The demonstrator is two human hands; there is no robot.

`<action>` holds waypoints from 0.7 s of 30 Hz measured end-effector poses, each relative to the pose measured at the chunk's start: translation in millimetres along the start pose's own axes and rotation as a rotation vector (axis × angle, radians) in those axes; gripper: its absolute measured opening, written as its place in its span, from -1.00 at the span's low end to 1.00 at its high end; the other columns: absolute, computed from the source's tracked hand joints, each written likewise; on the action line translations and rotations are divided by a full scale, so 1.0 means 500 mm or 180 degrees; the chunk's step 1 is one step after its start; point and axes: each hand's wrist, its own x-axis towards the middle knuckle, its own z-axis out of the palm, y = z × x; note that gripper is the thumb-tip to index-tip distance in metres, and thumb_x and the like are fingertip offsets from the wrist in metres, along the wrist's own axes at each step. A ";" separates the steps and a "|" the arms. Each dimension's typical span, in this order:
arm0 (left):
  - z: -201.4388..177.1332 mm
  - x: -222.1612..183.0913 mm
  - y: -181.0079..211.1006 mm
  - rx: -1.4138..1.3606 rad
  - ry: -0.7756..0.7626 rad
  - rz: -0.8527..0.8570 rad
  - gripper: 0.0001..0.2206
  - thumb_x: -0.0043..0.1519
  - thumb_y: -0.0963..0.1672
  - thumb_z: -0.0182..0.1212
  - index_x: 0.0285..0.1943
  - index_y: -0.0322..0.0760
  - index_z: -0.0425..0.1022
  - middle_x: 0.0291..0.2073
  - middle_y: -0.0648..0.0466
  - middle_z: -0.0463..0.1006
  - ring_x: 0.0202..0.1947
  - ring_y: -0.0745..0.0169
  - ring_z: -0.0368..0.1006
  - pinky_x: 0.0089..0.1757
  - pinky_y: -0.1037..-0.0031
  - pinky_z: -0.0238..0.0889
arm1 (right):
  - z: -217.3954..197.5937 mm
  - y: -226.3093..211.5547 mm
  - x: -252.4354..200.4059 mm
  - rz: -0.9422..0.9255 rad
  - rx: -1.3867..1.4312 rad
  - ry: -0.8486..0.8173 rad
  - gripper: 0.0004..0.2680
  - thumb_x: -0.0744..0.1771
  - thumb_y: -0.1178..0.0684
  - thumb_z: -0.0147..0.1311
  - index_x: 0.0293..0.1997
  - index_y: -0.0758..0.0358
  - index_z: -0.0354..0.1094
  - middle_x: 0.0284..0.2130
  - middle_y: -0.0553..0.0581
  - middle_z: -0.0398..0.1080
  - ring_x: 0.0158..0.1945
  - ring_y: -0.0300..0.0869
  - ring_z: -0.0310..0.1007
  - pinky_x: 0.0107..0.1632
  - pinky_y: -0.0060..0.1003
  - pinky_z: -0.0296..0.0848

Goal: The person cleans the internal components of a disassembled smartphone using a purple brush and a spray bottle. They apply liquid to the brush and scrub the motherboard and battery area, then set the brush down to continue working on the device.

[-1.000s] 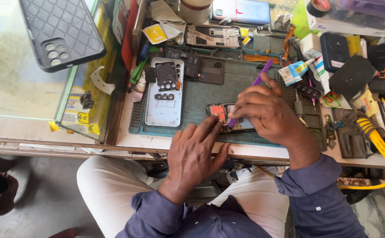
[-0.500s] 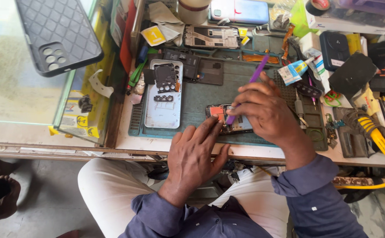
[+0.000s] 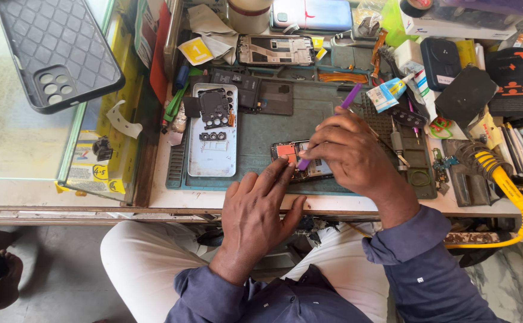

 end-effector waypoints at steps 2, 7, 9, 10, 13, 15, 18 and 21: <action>-0.001 -0.001 -0.002 -0.0015 0.0012 0.0016 -0.52 0.16 0.02 0.33 0.20 -0.27 0.56 0.15 0.08 0.53 -0.23 0.16 0.43 -0.22 0.33 0.27 | 0.000 -0.002 0.001 0.0030 -0.0296 0.0164 -0.76 0.24 0.30 0.12 -0.16 0.03 0.59 -0.21 -0.03 0.49 0.07 -0.09 0.43 0.42 0.05 0.16; -0.001 0.001 0.001 -0.0014 -0.0019 0.0011 -0.52 0.17 0.03 0.33 0.21 -0.29 0.56 0.14 0.07 0.54 -0.23 0.13 0.44 -0.25 0.32 0.25 | -0.005 -0.001 -0.007 0.0223 -0.0422 0.0662 -0.74 0.28 0.33 0.13 -0.02 0.12 0.57 -0.21 0.03 0.46 0.00 -0.07 0.43 0.38 0.00 0.30; -0.004 0.001 0.001 0.0011 -0.0003 0.0052 -0.50 0.18 0.03 0.33 0.23 -0.30 0.54 0.15 0.06 0.54 -0.22 0.12 0.44 -0.24 0.32 0.26 | -0.005 -0.001 -0.010 0.0249 -0.0410 0.0775 -0.75 0.28 0.32 0.16 0.00 0.14 0.57 -0.20 0.04 0.46 -0.01 -0.05 0.42 0.31 -0.05 0.36; -0.006 0.001 0.001 -0.0025 -0.0007 0.0045 -0.50 0.18 0.03 0.33 0.24 -0.30 0.53 0.15 0.06 0.53 -0.22 0.12 0.44 -0.24 0.31 0.26 | -0.004 -0.002 -0.010 0.0239 -0.0447 0.0862 -0.77 0.29 0.31 0.18 0.00 0.14 0.56 -0.19 0.04 0.47 0.00 -0.04 0.42 0.27 -0.07 0.36; -0.014 0.004 0.005 -0.0157 -0.0008 0.0017 -0.46 0.16 0.01 0.36 0.29 -0.30 0.49 0.16 0.05 0.54 -0.21 0.10 0.45 -0.22 0.29 0.28 | -0.010 -0.009 -0.012 0.0167 -0.0550 0.1059 -0.80 0.32 0.29 0.24 0.00 0.16 0.54 -0.18 0.04 0.49 0.00 -0.02 0.44 0.16 -0.09 0.37; -0.019 0.010 0.010 -0.0281 0.0006 -0.0008 -0.42 0.13 0.00 0.39 0.33 -0.30 0.46 0.15 0.01 0.54 -0.22 0.06 0.46 -0.20 0.26 0.30 | -0.025 -0.023 -0.014 0.0060 -0.0608 0.1097 -0.79 0.31 0.27 0.28 0.01 0.18 0.53 -0.20 0.06 0.50 -0.06 -0.04 0.45 0.09 -0.08 0.38; -0.024 0.017 0.013 -0.0632 0.0268 0.0106 -0.38 0.12 -0.02 0.44 0.34 -0.36 0.42 0.06 -0.08 0.53 -0.10 -0.06 0.51 -0.13 0.21 0.36 | -0.048 -0.078 -0.010 -0.0261 -0.0357 0.0988 -0.74 0.29 0.29 0.26 0.08 0.21 0.47 -0.17 0.11 0.51 -0.07 0.00 0.51 0.02 -0.11 0.47; -0.015 0.027 0.017 -0.1079 0.0472 0.0222 -0.50 0.16 -0.06 0.47 0.23 -0.33 0.44 0.01 -0.08 0.56 -0.10 -0.12 0.53 -0.15 0.24 0.41 | -0.066 -0.146 0.004 -0.0290 0.0207 0.1139 -0.74 0.36 0.21 0.32 0.14 0.21 0.37 -0.07 0.11 0.53 0.01 -0.04 0.59 0.03 -0.21 0.58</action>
